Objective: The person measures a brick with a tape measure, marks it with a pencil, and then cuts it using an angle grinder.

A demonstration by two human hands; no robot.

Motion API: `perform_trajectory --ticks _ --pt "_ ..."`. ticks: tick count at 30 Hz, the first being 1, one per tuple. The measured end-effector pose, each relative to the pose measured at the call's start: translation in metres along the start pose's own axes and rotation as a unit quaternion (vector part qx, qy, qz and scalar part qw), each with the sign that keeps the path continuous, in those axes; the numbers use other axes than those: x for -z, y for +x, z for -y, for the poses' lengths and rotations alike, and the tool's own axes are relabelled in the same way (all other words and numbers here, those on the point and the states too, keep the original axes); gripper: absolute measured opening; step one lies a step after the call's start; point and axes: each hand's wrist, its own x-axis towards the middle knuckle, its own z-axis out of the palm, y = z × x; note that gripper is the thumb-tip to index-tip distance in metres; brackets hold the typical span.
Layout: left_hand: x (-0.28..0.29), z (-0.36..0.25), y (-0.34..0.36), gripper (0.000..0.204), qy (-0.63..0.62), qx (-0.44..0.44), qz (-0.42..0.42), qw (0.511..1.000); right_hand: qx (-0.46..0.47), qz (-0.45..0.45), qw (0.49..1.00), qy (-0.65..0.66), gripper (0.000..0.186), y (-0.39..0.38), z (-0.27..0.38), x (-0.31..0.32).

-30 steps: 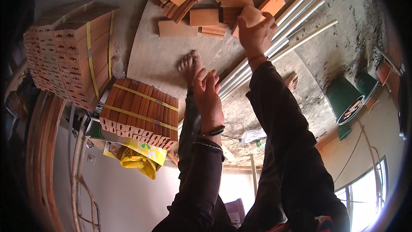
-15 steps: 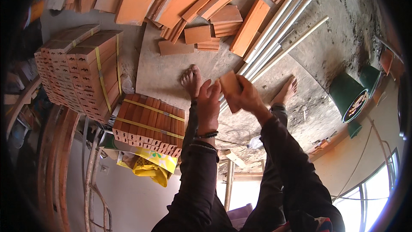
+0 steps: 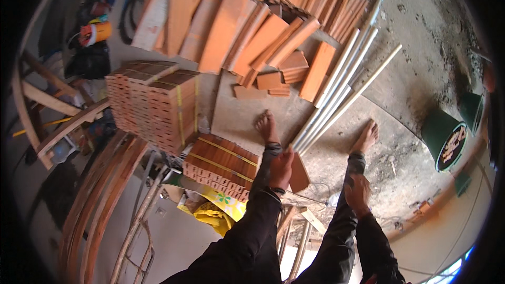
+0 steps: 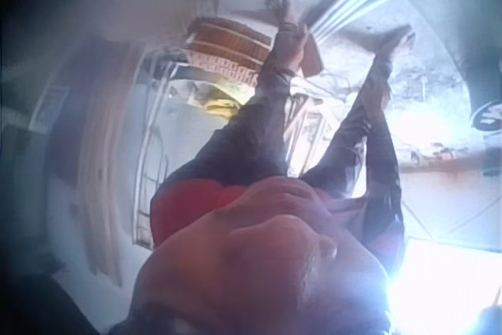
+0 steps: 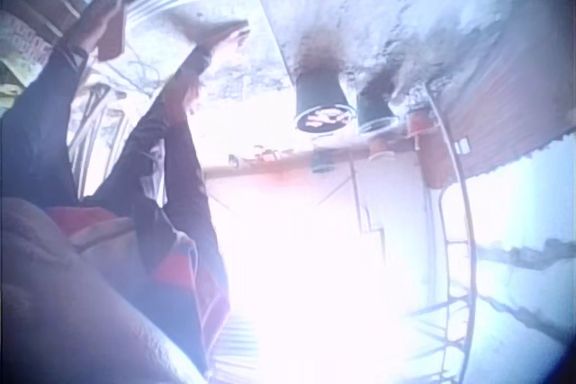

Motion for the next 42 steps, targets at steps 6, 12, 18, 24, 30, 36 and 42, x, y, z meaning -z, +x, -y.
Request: perform_trajectory --ticks 6,12,18,24,30,36,42 --pt "0.022 -0.014 -0.079 0.039 0.055 0.093 0.057 0.993 -0.140 0.126 0.934 0.305 0.102 -0.099 -0.107 -0.053" --pt "0.026 -0.005 -0.139 0.042 0.072 0.052 0.088 0.992 -0.002 0.228 0.970 0.082 0.080 -0.101 -0.082 0.003" --pt "0.004 -0.045 -0.169 0.051 0.118 0.043 0.033 0.992 0.043 0.072 0.911 0.403 0.072 -0.100 0.089 0.105" --pt "-0.003 -0.080 -0.215 0.047 0.148 0.006 0.029 0.989 0.294 0.050 0.954 0.018 0.071 -0.116 0.147 0.168" --pt "0.031 -0.109 -0.221 0.044 -0.089 0.172 0.131 0.972 0.217 0.128 0.967 0.032 0.062 -0.157 0.201 0.229" --pt "0.109 -0.265 -0.271 0.050 -0.489 0.267 0.366 0.746 0.367 0.050 0.928 0.031 0.057 -0.182 0.270 0.272" --pt "0.130 -0.279 -0.257 0.071 -0.298 -0.144 0.341 0.880 0.481 -0.147 0.861 0.077 0.071 -0.225 0.360 0.296"
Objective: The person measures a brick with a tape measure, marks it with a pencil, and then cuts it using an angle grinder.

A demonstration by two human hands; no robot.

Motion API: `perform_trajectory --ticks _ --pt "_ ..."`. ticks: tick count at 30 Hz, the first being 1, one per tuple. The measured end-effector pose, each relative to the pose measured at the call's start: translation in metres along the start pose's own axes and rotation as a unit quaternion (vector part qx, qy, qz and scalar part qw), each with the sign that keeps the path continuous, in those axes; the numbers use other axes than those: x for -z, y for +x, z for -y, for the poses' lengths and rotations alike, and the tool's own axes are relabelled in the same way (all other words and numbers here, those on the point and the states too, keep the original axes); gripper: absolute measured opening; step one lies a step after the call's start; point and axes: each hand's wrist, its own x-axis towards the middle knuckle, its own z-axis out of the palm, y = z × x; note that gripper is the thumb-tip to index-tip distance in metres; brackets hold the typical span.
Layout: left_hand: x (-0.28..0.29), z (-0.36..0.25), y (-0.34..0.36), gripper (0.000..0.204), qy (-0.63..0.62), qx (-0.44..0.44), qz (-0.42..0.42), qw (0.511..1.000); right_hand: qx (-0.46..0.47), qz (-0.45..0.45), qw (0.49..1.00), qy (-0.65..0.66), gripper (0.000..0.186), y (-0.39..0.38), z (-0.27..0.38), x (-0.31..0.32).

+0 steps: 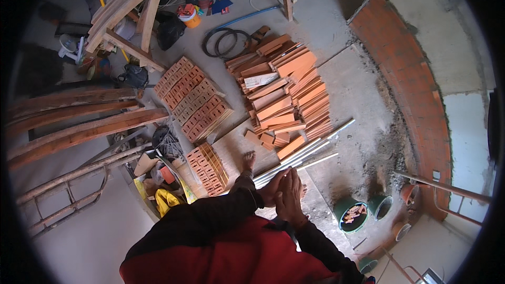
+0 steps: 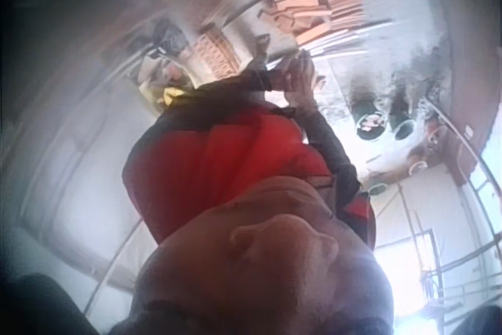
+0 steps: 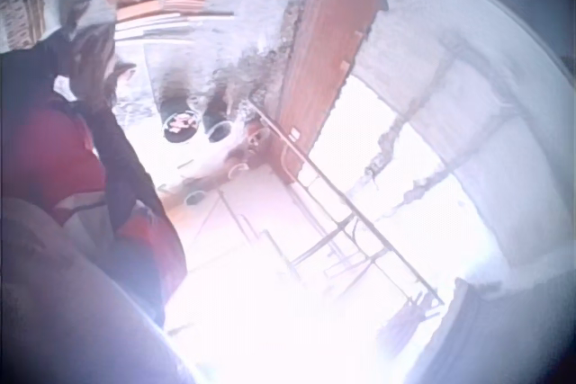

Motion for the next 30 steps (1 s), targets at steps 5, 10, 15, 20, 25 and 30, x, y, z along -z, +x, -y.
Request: perform_trajectory --ticks 5,10,15,20,25,30 --pt "-0.002 -0.086 -0.035 0.091 0.370 -0.252 0.045 0.893 -0.081 -0.019 0.994 -0.077 0.058 0.036 0.006 0.031" --pt "-0.044 -0.125 -0.048 0.067 0.065 -0.131 0.061 0.987 -0.088 -0.124 0.979 -0.133 0.055 0.041 0.002 0.052" --pt "-0.011 -0.102 -0.030 0.094 0.366 -0.379 0.016 0.850 -0.006 -0.082 0.992 -0.100 0.060 0.066 0.086 0.048" --pt "-0.004 -0.130 -0.040 0.089 -0.331 0.096 0.223 0.912 -0.163 -0.077 0.967 -0.178 0.055 0.018 0.015 0.064" --pt "0.009 -0.101 -0.045 0.095 0.026 -0.192 0.079 0.978 0.002 -0.053 0.995 -0.079 0.064 0.030 0.068 0.064" --pt "-0.019 -0.110 -0.055 0.101 -0.146 -0.032 0.068 0.986 0.074 0.074 0.993 -0.044 0.071 0.035 0.070 0.063"
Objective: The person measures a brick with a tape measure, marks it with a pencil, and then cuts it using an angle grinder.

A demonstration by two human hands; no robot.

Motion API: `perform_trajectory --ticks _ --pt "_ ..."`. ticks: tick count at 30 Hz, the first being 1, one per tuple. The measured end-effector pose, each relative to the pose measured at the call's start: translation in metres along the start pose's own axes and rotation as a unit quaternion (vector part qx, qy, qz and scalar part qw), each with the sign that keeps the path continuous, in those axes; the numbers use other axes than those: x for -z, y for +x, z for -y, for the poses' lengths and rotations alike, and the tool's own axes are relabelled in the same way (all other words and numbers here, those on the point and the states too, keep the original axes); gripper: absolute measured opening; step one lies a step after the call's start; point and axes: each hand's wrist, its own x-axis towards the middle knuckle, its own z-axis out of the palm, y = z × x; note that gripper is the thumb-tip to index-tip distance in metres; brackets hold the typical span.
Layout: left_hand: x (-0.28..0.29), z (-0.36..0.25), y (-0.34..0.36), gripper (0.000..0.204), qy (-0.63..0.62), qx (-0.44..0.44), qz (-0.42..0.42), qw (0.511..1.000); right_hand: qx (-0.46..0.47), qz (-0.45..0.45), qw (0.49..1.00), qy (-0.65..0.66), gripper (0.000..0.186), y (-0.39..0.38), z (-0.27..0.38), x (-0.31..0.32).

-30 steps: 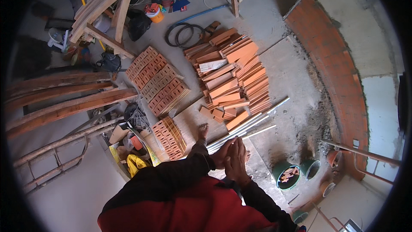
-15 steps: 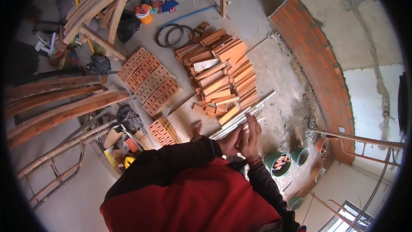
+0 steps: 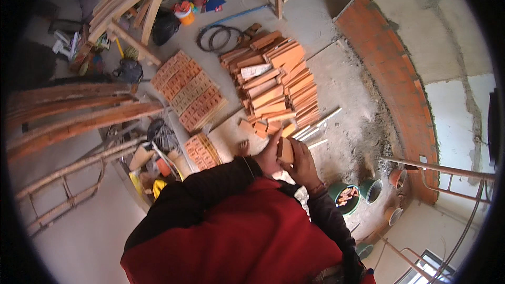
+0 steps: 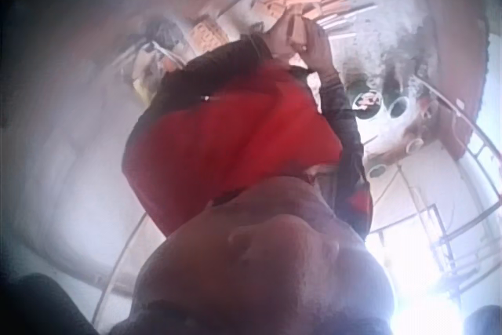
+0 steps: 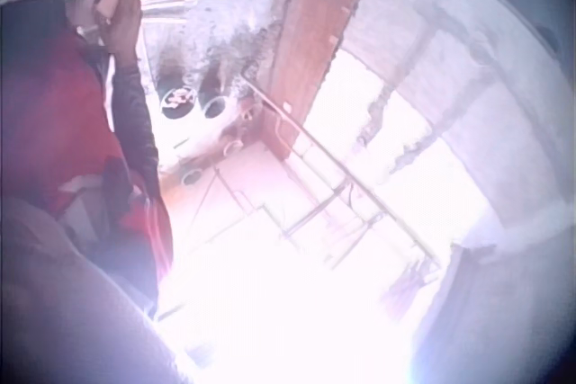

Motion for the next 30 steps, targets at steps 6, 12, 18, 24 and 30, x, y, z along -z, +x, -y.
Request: perform_trajectory --ticks 6,12,18,24,30 --pt "0.067 0.029 -0.021 0.056 0.417 0.083 -0.096 0.900 -0.234 -0.056 0.953 0.186 0.053 -0.042 -0.100 -0.074" --pt "0.162 0.007 -0.092 0.068 0.625 0.224 -0.310 0.680 -0.406 -0.029 0.783 0.470 0.046 -0.050 -0.215 -0.155" --pt "0.303 0.035 -0.068 0.105 0.582 0.387 -0.347 0.625 -0.651 -0.069 0.610 0.446 0.056 0.036 -0.298 -0.275" --pt "0.389 0.015 0.098 0.077 0.692 0.503 -0.310 0.414 -0.688 -0.049 0.547 0.475 0.075 0.086 -0.440 -0.441" --pt "0.603 0.089 0.231 0.050 0.723 0.192 -0.449 0.489 -0.573 0.139 0.804 0.075 0.036 0.101 -0.560 -0.522"
